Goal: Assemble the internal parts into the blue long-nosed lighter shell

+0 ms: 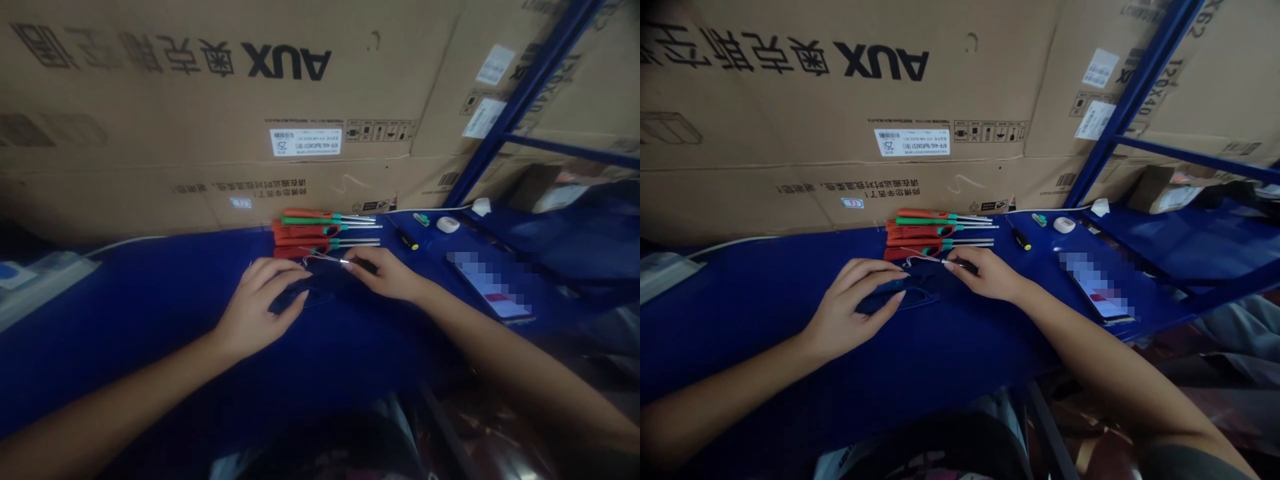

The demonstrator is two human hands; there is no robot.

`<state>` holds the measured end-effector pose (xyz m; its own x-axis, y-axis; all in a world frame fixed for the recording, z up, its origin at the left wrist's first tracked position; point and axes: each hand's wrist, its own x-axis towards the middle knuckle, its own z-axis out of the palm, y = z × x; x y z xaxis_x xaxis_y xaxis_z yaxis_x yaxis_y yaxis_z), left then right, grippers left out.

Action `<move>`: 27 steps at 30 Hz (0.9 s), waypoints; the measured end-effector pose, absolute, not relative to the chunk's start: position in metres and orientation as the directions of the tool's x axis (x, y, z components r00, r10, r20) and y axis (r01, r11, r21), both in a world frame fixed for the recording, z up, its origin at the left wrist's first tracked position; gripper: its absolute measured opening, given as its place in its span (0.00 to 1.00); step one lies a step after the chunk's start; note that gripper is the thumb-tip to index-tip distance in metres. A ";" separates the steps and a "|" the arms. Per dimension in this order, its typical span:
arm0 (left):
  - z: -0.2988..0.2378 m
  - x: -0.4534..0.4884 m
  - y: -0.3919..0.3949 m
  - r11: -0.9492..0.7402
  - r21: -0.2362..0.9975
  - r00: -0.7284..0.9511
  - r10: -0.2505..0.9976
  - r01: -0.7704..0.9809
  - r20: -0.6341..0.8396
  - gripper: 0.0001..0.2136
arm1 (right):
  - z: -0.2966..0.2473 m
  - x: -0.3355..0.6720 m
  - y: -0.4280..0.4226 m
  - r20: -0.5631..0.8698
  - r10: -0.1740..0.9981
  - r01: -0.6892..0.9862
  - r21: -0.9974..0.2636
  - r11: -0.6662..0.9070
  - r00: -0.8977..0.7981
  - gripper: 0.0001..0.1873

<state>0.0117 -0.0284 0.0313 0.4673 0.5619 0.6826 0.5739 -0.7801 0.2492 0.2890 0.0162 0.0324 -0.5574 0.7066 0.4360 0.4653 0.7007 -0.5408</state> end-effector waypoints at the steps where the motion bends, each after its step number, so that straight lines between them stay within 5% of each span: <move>1: 0.033 0.012 -0.031 -0.773 0.202 0.440 0.531 0.601 0.724 0.13 | 0.035 0.287 0.011 0.450 0.685 0.443 -0.533 0.720 -0.573 0.10; 6: 0.039 0.018 -0.038 -0.732 0.067 0.410 0.452 0.678 0.792 0.14 | 0.043 0.275 -0.010 0.486 0.601 0.371 -0.491 0.788 -0.634 0.05; 27: 0.022 0.019 -0.036 -0.784 0.140 0.405 0.454 0.604 0.794 0.03 | 0.032 0.268 -0.013 0.463 0.448 0.280 -0.388 0.878 -0.765 0.08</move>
